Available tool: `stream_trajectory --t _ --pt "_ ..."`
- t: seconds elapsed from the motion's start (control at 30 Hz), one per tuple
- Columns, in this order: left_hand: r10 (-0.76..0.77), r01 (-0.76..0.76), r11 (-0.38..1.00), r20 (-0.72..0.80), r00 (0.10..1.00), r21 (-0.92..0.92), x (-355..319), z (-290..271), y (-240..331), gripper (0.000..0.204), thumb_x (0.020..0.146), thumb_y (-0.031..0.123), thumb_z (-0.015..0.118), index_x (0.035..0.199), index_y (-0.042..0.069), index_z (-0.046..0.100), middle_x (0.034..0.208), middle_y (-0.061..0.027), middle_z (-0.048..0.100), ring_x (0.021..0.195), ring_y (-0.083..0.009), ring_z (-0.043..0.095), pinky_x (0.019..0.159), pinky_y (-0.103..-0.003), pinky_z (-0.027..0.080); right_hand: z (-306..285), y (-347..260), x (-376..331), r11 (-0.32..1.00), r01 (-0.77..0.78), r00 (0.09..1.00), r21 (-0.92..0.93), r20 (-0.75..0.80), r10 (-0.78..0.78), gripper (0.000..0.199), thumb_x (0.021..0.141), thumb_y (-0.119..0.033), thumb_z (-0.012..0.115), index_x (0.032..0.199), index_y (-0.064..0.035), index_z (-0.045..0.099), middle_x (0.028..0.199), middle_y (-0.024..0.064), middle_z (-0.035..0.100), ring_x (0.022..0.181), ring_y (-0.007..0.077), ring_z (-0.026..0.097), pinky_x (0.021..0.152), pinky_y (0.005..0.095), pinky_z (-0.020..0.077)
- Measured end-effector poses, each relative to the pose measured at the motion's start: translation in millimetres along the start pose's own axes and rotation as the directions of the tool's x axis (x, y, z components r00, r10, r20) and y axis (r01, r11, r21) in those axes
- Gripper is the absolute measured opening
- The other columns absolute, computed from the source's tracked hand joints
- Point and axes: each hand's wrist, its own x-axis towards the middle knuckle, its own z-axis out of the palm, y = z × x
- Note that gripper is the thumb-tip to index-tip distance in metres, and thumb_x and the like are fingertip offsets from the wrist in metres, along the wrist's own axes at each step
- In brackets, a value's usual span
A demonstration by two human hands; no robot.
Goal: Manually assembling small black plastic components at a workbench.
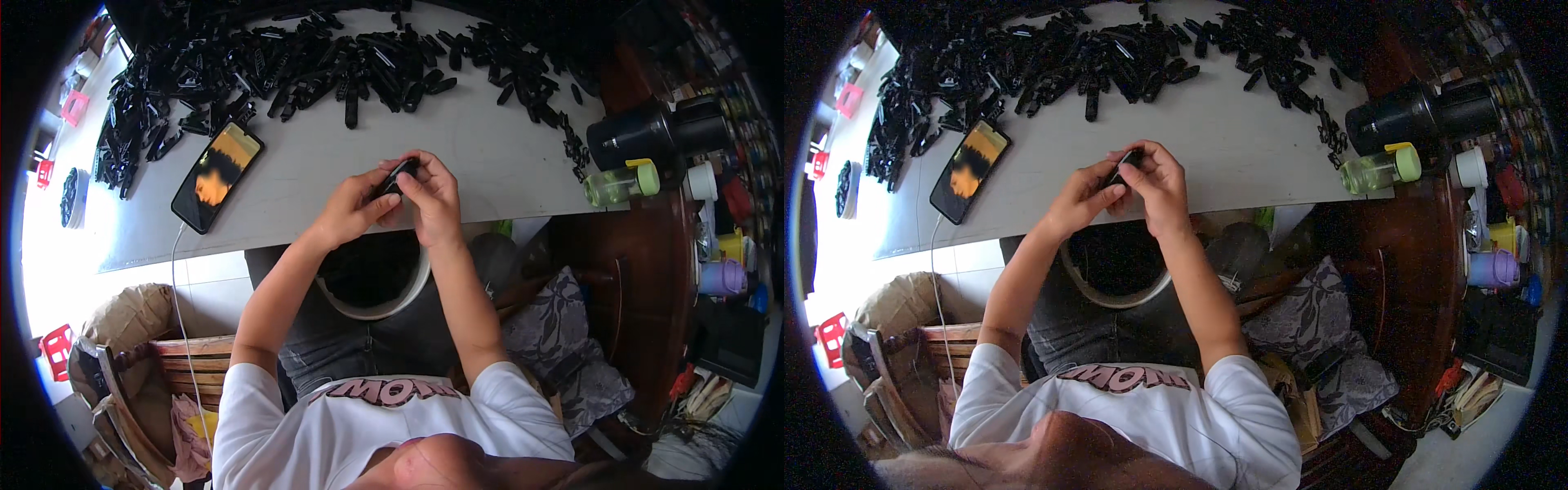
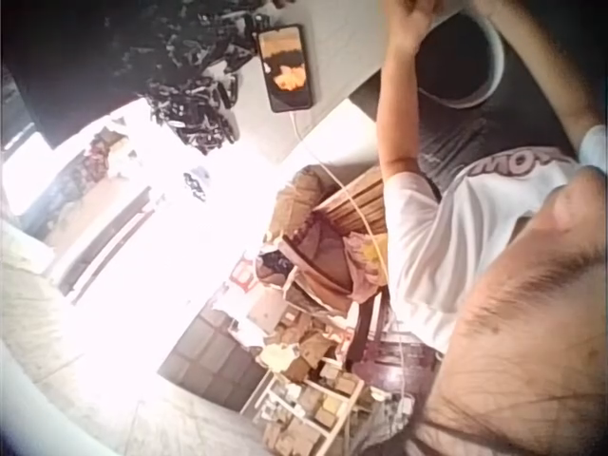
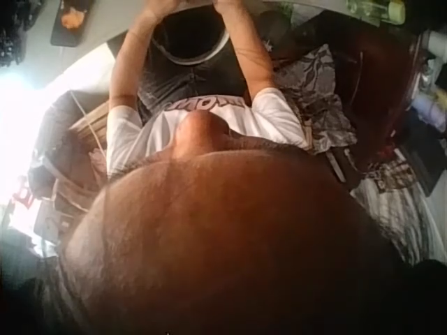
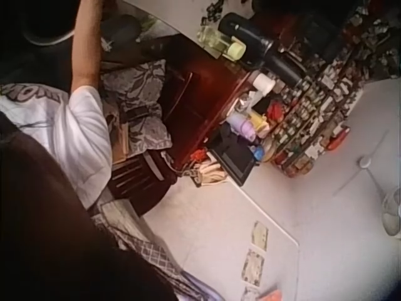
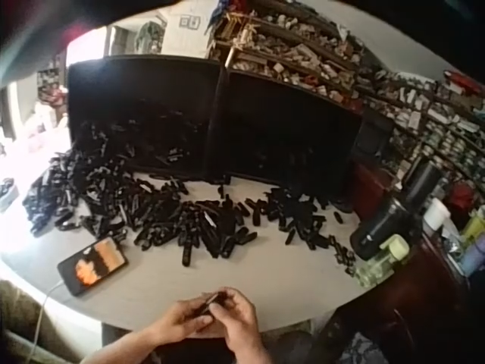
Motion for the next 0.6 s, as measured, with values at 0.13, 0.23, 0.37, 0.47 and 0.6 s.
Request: stream_trajectory --t 0.13,0.23,0.37,0.47,0.6 --pt "0.026 -0.017 0.811 -0.007 1.0 0.585 22.5 -30.5 14.2 0.044 0.09 0.009 0.051 0.133 0.006 0.042 0.09 -0.0044 0.059 0.076 -0.0152 0.058 0.066 -0.03 0.048 -20.4 -0.1 43.5 0.99 0.089 0.993 -0.111 -0.061 -0.096 0.022 0.083 -0.001 0.053 0.105 -0.0015 0.05 0.094 0.0099 0.059 0.088 0.017 0.057 0.081 0.0297 0.0452" --pt "0.503 -0.004 0.333 -0.174 0.846 0.943 51.0 -69.1 7.9 0.039 0.085 0.004 0.05 0.124 0.011 0.053 0.104 -0.0055 0.061 0.089 -0.0223 0.059 0.073 -0.034 0.048 -40.0 -7.6 98.6 0.763 -0.084 0.935 -0.641 -0.316 -0.163 0.018 0.082 -0.011 0.056 0.099 -0.0033 0.056 0.086 0.0083 0.059 0.075 0.0186 0.058 0.066 0.0324 0.0476" --pt "0.425 -0.044 -0.075 0.072 0.902 0.996 63.3 -75.3 14.7 0.037 0.077 0.001 0.051 0.112 0.011 0.059 0.106 -0.0063 0.057 0.104 -0.0252 0.052 0.084 -0.039 0.043 -49.5 8.5 139.8 0.144 -0.184 0.943 -0.972 -0.216 -0.253 0.027 0.082 -0.024 0.061 0.098 -0.002 0.057 0.088 0.0133 0.063 0.081 0.0272 0.062 0.066 0.0413 0.0493" --pt "0.238 -0.021 -0.108 0.046 0.97 0.994 55.6 -70.1 15.8 0.032 0.076 0.002 0.052 0.107 0.009 0.057 0.101 -0.0063 0.054 0.103 -0.0247 0.052 0.083 -0.039 0.042 -45.6 5.4 138.4 0.006 -0.243 0.961 -0.97 -0.242 -0.133 0.037 0.079 -0.033 0.064 0.101 -0.003 0.059 0.09 0.0174 0.064 0.085 0.0326 0.062 0.069 0.0467 0.0488" --pt "0.33 -0.034 0.334 -0.083 0.94 0.942 30.6 -62.1 17.0 0.022 0.081 0.011 0.059 0.1 0.005 0.05 0.099 -0.0108 0.056 0.091 -0.0279 0.057 0.072 -0.038 0.045 -68.7 9.7 117.8 0.214 -0.073 0.982 -0.974 -0.107 -0.154 0.026 0.081 -0.021 0.064 0.099 -0.0031 0.06 0.081 0.0116 0.063 0.071 0.0233 0.061 0.061 0.0359 0.0488"
